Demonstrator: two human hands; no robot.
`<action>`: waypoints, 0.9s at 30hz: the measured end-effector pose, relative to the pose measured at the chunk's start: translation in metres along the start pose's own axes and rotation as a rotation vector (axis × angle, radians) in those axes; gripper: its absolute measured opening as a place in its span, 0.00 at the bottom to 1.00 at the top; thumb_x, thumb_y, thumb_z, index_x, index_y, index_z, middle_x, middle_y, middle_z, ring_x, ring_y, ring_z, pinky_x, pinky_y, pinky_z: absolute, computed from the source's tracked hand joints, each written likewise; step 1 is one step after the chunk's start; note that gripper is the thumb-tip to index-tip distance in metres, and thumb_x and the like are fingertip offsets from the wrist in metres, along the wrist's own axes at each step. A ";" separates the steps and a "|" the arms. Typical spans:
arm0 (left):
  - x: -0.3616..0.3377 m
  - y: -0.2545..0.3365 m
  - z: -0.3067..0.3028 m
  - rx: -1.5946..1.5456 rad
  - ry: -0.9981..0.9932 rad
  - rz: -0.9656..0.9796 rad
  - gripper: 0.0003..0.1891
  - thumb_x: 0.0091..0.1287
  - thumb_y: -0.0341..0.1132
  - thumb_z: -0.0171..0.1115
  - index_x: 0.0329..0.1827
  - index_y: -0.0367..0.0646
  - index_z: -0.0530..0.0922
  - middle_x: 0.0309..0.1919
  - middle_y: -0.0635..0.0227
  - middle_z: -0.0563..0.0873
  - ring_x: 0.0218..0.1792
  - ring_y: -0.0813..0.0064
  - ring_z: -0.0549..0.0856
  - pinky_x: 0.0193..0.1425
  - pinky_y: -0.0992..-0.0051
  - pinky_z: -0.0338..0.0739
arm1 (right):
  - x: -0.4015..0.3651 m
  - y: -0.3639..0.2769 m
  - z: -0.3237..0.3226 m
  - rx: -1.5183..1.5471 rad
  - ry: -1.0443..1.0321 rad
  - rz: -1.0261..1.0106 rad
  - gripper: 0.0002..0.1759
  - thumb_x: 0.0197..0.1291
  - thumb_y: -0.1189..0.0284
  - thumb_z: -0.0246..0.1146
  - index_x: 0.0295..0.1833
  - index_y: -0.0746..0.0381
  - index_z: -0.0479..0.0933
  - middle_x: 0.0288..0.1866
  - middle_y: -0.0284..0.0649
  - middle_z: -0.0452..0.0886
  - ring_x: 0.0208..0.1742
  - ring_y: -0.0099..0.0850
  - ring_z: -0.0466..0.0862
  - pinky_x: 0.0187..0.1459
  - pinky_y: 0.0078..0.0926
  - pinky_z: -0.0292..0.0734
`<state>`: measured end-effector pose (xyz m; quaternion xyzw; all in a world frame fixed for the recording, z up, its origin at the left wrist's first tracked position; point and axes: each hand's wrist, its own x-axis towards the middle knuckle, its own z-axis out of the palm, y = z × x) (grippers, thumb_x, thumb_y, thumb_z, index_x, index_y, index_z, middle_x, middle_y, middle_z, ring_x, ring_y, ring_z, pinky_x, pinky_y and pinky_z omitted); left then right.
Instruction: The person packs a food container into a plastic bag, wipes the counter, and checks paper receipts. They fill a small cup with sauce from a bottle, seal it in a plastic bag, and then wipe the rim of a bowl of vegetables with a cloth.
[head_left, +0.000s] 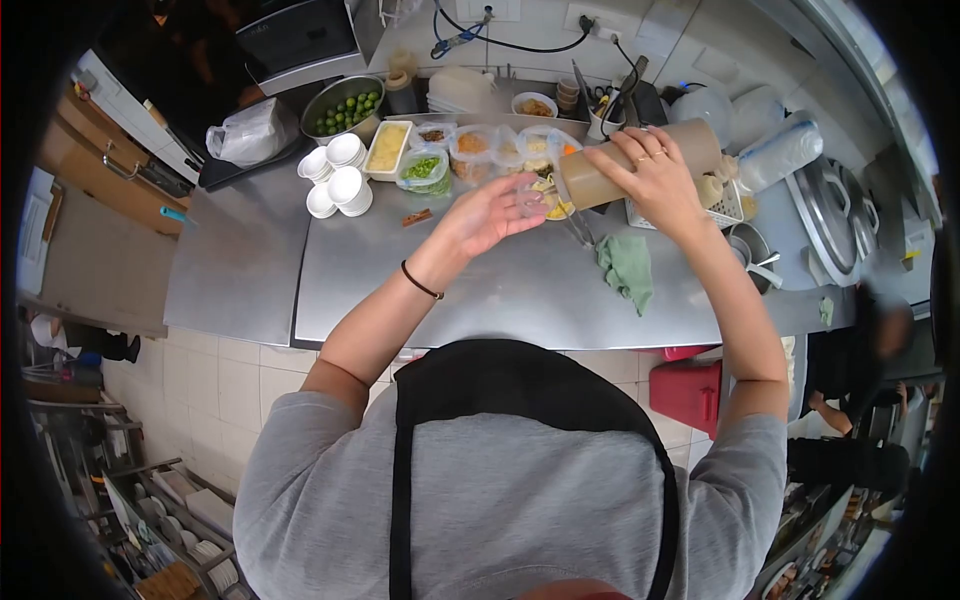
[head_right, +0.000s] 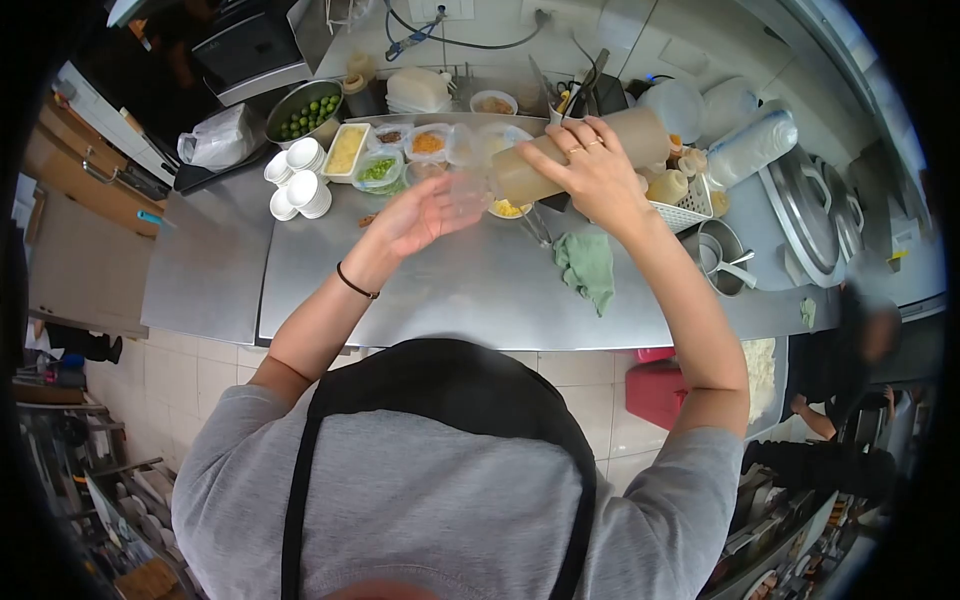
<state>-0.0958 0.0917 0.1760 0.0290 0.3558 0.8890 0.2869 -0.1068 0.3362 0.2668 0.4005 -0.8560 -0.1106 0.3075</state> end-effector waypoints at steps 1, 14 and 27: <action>-0.001 0.000 0.000 -0.002 -0.002 -0.002 0.24 0.67 0.39 0.45 0.61 0.30 0.59 0.54 0.48 0.68 0.54 0.55 0.73 0.59 0.63 0.72 | 0.003 -0.001 0.001 -0.021 0.010 -0.042 0.32 0.40 0.80 0.59 0.56 0.46 0.68 0.48 0.37 0.74 0.51 0.34 0.72 0.57 0.36 0.62; -0.009 0.003 0.005 0.000 0.017 0.002 0.24 0.67 0.37 0.47 0.61 0.30 0.60 0.56 0.47 0.68 0.55 0.57 0.73 0.58 0.62 0.72 | 0.014 -0.002 -0.005 -0.026 -0.031 -0.120 0.29 0.41 0.79 0.59 0.53 0.45 0.70 0.39 0.33 0.75 0.47 0.32 0.74 0.53 0.33 0.65; -0.016 0.009 0.034 -0.143 -0.131 -0.026 0.23 0.68 0.37 0.44 0.61 0.31 0.60 0.58 0.51 0.67 0.59 0.58 0.70 0.63 0.61 0.66 | -0.055 0.039 0.003 0.834 0.192 0.726 0.40 0.35 0.73 0.73 0.58 0.61 0.65 0.54 0.44 0.72 0.56 0.36 0.71 0.56 0.31 0.66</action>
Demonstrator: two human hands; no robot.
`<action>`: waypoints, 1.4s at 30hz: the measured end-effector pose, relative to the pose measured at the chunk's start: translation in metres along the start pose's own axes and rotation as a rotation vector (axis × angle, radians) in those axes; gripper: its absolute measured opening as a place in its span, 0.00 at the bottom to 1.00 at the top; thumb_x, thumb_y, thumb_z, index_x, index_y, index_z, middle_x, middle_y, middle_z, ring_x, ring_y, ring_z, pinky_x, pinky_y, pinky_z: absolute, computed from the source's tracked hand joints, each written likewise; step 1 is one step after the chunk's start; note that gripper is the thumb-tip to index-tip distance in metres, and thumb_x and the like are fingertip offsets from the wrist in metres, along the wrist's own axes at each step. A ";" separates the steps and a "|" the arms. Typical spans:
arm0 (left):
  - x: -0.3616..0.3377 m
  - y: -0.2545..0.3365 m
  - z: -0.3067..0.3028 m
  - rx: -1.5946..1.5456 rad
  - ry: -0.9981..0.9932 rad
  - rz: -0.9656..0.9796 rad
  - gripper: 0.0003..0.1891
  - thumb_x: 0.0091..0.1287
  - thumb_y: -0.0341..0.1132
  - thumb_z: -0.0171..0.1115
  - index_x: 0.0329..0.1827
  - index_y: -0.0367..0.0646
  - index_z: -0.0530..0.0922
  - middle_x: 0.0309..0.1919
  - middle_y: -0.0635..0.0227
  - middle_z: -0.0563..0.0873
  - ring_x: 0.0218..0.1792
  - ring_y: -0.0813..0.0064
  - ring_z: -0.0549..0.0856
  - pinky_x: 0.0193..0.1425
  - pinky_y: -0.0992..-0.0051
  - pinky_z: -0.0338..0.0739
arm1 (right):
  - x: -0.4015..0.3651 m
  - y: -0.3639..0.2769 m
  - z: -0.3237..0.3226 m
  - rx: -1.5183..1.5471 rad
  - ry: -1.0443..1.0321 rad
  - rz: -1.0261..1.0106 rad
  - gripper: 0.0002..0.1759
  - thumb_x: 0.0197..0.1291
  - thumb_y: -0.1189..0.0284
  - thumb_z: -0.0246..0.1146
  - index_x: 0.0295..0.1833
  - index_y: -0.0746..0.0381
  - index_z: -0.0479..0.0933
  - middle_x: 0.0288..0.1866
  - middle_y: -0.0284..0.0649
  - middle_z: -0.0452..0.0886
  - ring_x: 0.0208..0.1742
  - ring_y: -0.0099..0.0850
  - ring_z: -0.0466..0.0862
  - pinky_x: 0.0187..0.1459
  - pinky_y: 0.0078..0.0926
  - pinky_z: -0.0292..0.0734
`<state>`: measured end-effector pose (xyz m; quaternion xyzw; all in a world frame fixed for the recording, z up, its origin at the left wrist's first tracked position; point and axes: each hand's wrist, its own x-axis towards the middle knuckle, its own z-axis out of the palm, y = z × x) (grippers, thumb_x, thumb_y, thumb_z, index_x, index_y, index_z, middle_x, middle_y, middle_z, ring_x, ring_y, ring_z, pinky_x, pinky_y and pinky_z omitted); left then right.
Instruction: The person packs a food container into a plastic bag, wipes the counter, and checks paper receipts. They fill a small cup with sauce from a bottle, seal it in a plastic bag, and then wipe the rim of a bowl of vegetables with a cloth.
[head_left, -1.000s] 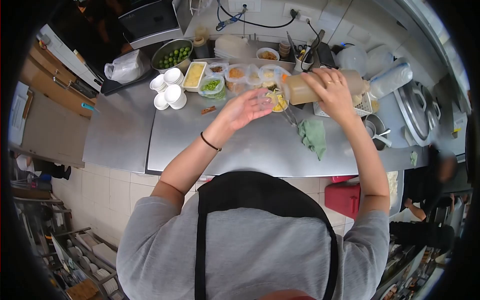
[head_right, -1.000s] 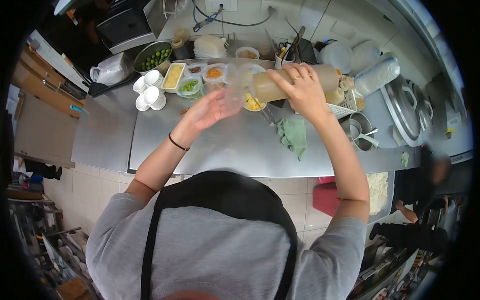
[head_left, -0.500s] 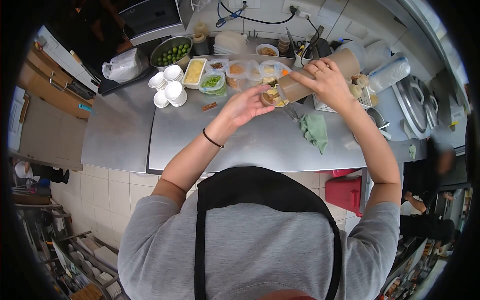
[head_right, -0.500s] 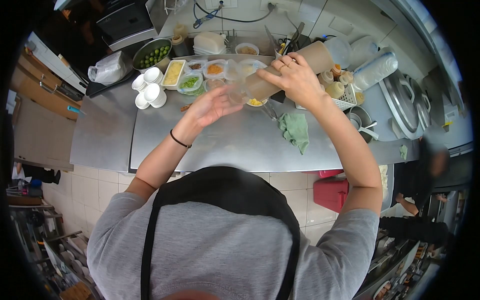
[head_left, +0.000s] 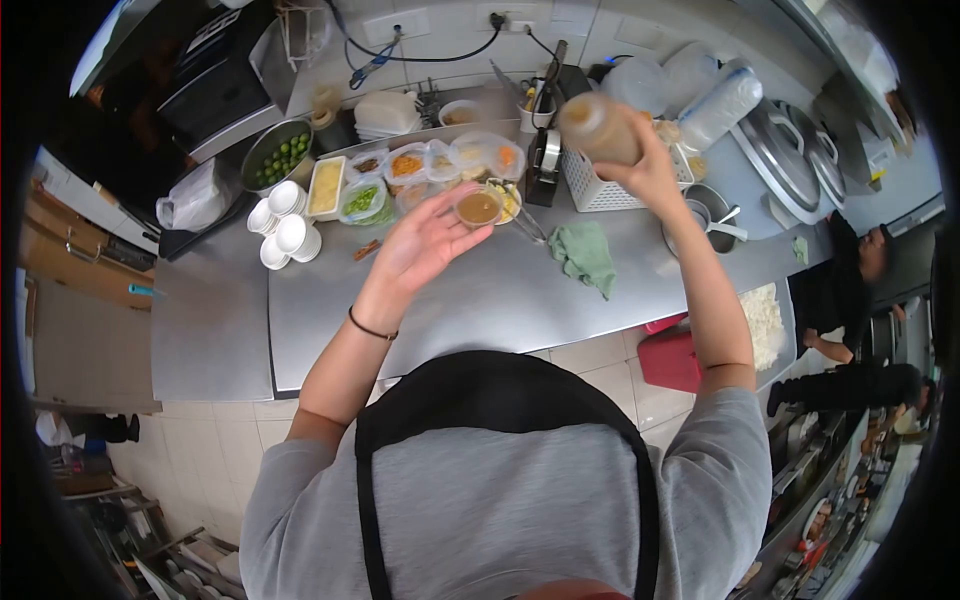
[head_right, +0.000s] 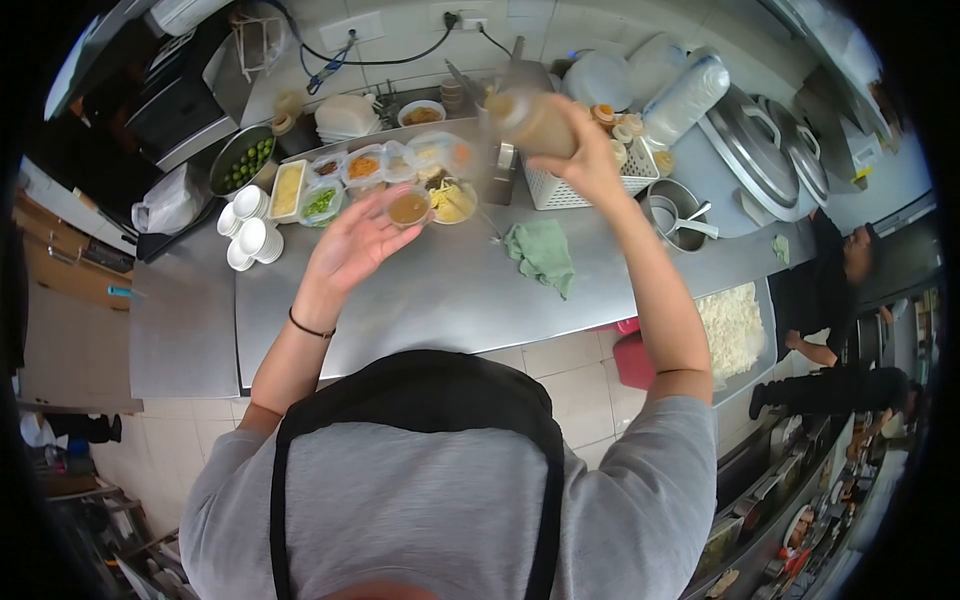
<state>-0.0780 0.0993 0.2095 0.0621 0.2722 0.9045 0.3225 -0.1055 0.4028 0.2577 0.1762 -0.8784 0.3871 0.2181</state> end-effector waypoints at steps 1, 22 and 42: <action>-0.001 -0.001 -0.002 0.000 -0.005 -0.008 0.23 0.68 0.37 0.44 0.61 0.31 0.60 0.58 0.51 0.67 0.59 0.58 0.70 0.63 0.61 0.66 | 0.002 0.011 -0.013 -0.005 0.005 0.006 0.40 0.35 0.73 0.73 0.58 0.61 0.65 0.54 0.44 0.72 0.56 0.36 0.71 0.56 0.31 0.66; -0.013 -0.016 -0.048 0.070 0.194 0.034 0.24 0.66 0.38 0.48 0.62 0.34 0.60 0.54 0.54 0.72 0.57 0.61 0.72 0.63 0.62 0.67 | -0.020 0.133 0.003 -0.347 0.760 0.108 0.32 0.46 0.79 0.63 0.60 0.64 0.63 0.52 0.49 0.70 0.56 0.44 0.68 0.57 0.35 0.63; -0.017 -0.014 -0.070 0.502 0.296 0.000 0.20 0.60 0.37 0.62 0.48 0.30 0.73 0.40 0.60 0.81 0.40 0.72 0.81 0.47 0.76 0.77 | -0.078 -0.053 0.177 0.377 -0.137 0.089 0.42 0.42 0.74 0.69 0.64 0.62 0.57 0.50 0.45 0.75 0.52 0.36 0.76 0.52 0.29 0.70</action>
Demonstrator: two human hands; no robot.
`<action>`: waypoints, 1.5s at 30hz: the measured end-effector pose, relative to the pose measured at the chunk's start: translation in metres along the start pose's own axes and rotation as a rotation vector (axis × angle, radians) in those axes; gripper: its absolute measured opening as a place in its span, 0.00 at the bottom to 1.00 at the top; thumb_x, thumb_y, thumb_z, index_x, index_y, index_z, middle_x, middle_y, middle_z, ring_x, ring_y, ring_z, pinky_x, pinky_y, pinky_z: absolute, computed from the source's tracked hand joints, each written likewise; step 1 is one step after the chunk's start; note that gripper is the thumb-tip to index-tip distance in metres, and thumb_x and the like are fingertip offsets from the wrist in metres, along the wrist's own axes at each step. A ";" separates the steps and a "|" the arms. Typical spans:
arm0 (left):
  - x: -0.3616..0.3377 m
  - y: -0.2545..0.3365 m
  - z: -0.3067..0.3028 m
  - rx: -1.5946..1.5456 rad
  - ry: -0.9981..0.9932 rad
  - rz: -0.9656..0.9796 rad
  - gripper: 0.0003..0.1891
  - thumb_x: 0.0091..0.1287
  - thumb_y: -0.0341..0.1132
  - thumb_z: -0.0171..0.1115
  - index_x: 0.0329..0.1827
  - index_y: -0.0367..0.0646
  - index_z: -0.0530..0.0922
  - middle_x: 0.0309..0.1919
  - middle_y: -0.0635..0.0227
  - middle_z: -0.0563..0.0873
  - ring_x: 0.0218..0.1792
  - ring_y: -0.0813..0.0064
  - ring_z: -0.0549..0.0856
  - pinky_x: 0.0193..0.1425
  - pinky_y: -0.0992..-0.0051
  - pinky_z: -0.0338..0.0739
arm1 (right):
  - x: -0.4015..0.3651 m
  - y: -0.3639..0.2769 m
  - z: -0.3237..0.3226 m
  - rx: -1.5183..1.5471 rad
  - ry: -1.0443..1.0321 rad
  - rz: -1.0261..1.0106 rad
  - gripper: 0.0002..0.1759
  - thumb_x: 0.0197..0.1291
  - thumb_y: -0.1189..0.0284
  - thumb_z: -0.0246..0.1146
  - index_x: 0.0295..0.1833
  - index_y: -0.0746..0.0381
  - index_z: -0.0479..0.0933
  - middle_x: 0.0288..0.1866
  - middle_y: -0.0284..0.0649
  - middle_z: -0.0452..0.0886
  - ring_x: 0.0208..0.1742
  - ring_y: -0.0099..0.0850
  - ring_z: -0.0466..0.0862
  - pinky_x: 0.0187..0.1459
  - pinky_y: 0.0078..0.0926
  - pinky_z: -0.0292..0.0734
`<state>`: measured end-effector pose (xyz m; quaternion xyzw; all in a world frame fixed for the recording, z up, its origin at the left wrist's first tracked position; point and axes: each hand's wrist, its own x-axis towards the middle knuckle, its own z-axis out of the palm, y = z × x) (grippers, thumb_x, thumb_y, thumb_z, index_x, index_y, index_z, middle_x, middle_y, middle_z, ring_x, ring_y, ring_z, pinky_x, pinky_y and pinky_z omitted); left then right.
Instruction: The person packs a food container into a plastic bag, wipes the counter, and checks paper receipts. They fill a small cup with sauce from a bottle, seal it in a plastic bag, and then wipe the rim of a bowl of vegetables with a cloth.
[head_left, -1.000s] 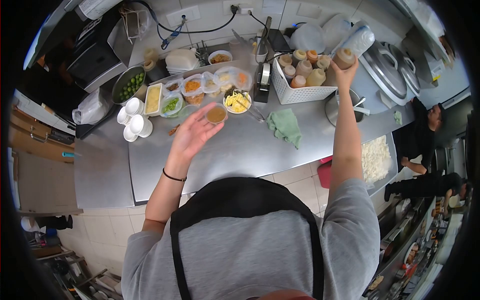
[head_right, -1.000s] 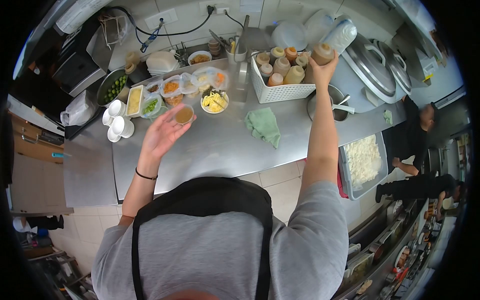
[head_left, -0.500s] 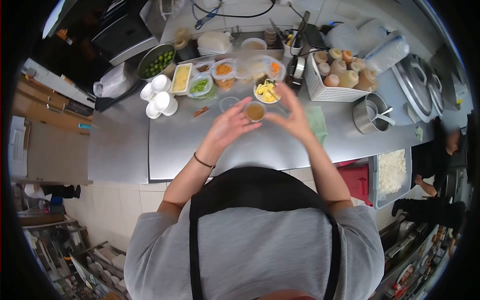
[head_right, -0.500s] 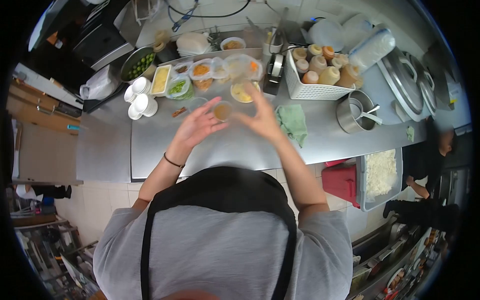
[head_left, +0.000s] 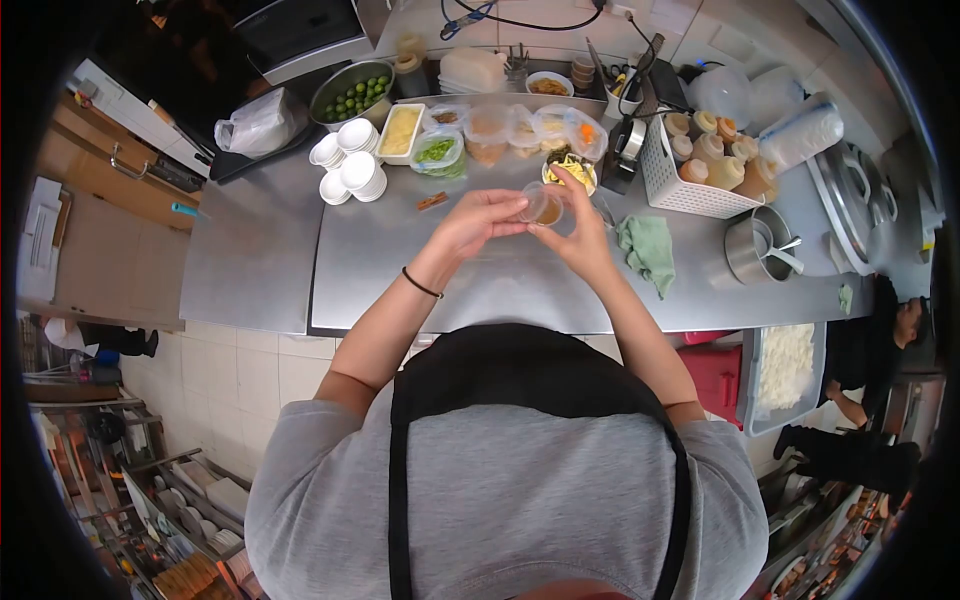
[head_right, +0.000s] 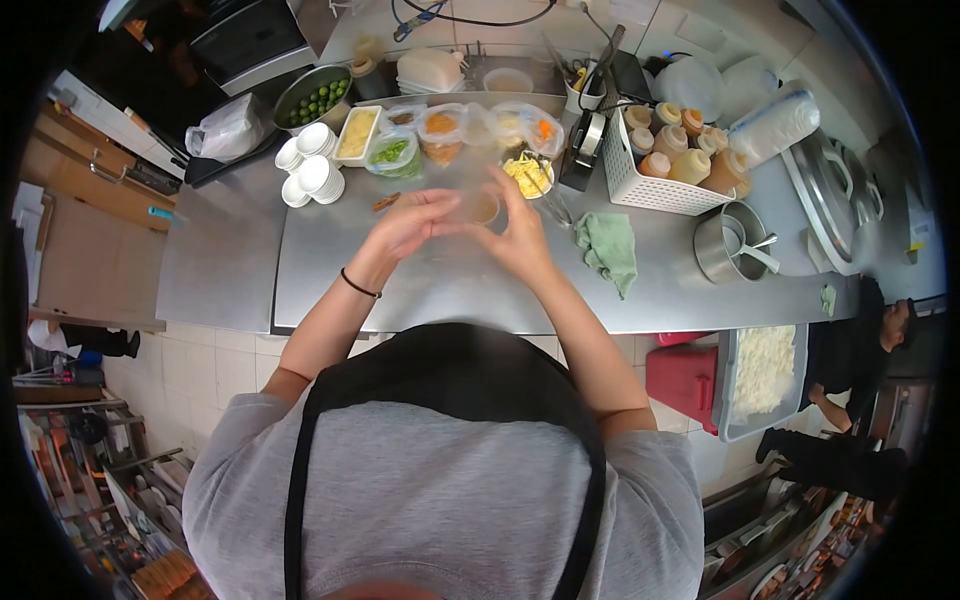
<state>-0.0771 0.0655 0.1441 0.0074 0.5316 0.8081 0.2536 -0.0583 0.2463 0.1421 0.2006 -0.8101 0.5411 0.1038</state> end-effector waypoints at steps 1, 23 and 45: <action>0.001 0.000 0.001 0.000 0.002 0.002 0.20 0.60 0.37 0.62 0.48 0.30 0.73 0.40 0.60 0.81 0.40 0.72 0.81 0.47 0.76 0.77 | 0.001 0.001 0.000 0.001 -0.001 -0.002 0.42 0.42 0.74 0.69 0.64 0.62 0.57 0.50 0.45 0.75 0.52 0.36 0.76 0.52 0.29 0.70; 0.038 -0.086 -0.013 0.367 0.104 -0.071 0.14 0.55 0.31 0.64 0.44 0.38 0.78 0.35 0.68 0.83 0.33 0.80 0.81 0.36 0.81 0.75 | 0.001 0.074 -0.064 -0.139 -0.018 0.299 0.18 0.50 0.64 0.67 0.40 0.66 0.77 0.36 0.42 0.80 0.36 0.28 0.78 0.38 0.24 0.73; 0.023 -0.043 -0.031 0.523 0.487 0.197 0.13 0.58 0.33 0.62 0.45 0.38 0.78 0.34 0.70 0.80 0.38 0.81 0.76 0.45 0.80 0.68 | 0.184 0.074 -0.570 0.194 1.063 -0.221 0.20 0.51 0.59 0.60 0.48 0.58 0.77 0.38 0.50 0.80 0.44 0.43 0.80 0.44 0.36 0.74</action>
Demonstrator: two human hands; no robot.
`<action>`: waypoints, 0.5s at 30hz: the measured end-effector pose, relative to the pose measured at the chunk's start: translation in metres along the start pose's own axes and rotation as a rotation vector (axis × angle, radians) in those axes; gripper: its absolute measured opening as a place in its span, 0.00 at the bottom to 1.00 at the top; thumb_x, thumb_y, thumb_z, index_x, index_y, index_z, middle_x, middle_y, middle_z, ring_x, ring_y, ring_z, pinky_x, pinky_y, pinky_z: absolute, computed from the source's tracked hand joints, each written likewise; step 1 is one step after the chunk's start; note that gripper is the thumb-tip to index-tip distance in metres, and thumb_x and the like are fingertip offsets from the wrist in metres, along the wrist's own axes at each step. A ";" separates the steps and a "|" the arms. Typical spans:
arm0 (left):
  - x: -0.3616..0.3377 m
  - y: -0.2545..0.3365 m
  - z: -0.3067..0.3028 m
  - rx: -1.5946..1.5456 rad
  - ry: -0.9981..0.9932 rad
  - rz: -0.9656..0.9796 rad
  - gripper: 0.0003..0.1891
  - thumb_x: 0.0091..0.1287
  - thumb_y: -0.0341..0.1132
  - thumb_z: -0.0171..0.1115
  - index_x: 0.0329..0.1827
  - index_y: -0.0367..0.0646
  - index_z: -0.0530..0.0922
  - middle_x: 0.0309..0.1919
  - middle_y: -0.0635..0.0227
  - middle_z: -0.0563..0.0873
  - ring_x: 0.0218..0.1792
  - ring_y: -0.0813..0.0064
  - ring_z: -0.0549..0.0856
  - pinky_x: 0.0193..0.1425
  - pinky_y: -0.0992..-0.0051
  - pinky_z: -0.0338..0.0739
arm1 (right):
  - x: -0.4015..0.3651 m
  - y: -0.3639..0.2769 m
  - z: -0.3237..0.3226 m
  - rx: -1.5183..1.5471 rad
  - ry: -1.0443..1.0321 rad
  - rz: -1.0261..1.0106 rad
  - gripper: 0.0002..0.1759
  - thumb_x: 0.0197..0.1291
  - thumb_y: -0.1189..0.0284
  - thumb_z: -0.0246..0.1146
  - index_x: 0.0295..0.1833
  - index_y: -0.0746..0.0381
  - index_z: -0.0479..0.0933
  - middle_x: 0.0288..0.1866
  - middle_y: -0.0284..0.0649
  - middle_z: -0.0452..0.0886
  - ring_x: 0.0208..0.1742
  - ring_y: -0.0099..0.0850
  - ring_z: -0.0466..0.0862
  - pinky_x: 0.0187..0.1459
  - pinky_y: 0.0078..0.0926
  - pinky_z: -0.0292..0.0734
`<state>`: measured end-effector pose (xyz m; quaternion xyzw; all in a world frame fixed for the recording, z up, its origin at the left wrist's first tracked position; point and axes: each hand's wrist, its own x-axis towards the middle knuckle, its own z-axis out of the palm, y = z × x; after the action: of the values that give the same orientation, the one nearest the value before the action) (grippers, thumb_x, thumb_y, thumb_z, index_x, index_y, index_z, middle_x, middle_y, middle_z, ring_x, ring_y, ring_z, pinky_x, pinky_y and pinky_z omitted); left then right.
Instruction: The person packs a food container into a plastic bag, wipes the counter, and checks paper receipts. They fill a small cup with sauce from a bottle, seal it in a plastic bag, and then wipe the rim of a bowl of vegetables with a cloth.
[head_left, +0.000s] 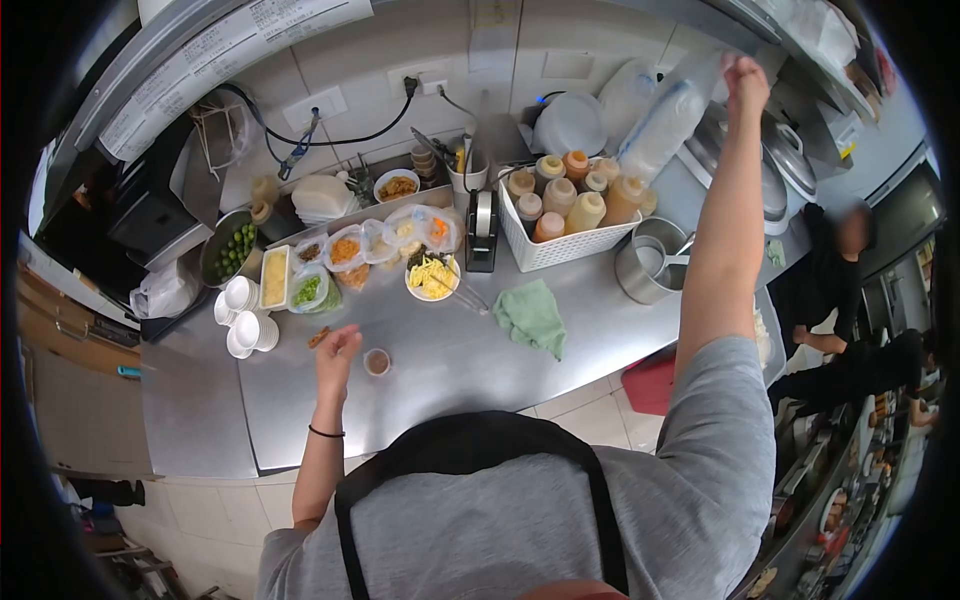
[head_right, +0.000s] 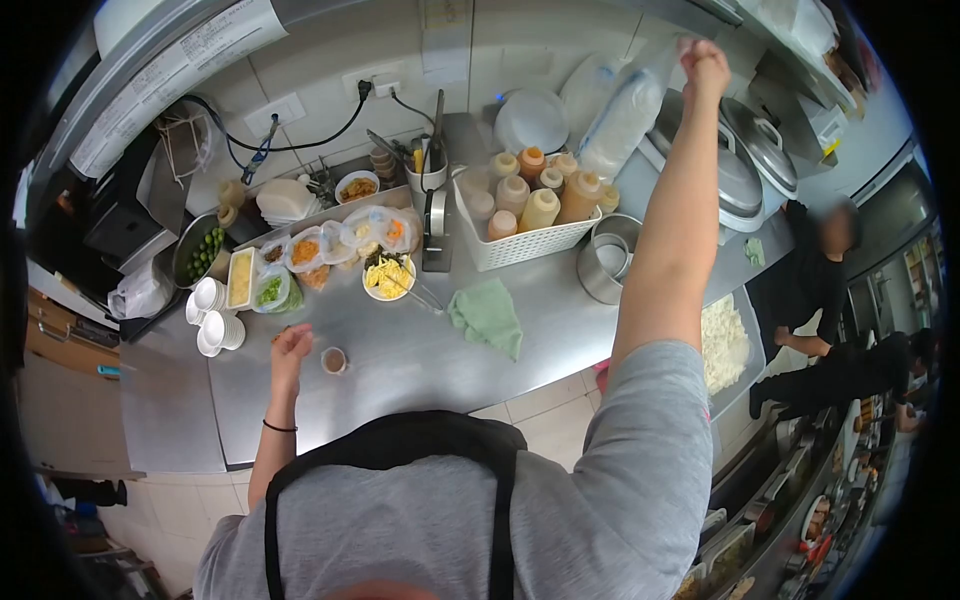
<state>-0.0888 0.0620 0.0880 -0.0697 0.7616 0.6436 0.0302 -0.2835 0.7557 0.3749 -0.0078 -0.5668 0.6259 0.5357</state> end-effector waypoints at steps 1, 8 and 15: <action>-0.002 0.006 0.003 0.001 0.001 -0.004 0.13 0.58 0.33 0.62 0.45 0.38 0.78 0.34 0.70 0.80 0.38 0.81 0.76 0.45 0.80 0.68 | -0.002 0.002 0.000 -0.001 -0.001 0.003 0.20 0.51 0.59 0.60 0.48 0.58 0.77 0.38 0.50 0.80 0.44 0.43 0.80 0.44 0.36 0.74; -0.005 0.007 0.015 0.008 0.016 0.064 0.13 0.58 0.33 0.61 0.45 0.39 0.78 0.39 0.67 0.81 0.41 0.78 0.78 0.47 0.79 0.69 | -0.090 0.004 0.031 -1.319 -0.094 -0.385 0.16 0.51 0.64 0.60 0.41 0.63 0.78 0.35 0.48 0.81 0.38 0.44 0.80 0.41 0.36 0.74; -0.026 0.064 0.051 0.565 0.011 0.876 0.15 0.50 0.34 0.66 0.42 0.46 0.80 0.57 0.56 0.72 0.59 0.56 0.69 0.61 0.62 0.62 | -0.336 -0.044 0.151 -0.489 -0.862 -0.051 0.08 0.58 0.71 0.55 0.36 0.65 0.75 0.25 0.36 0.79 0.22 0.23 0.78 0.26 0.22 0.73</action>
<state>-0.0751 0.1247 0.1457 0.2631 0.8634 0.3649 -0.2283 -0.2045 0.4123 0.2595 0.1401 -0.8669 0.4078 0.2501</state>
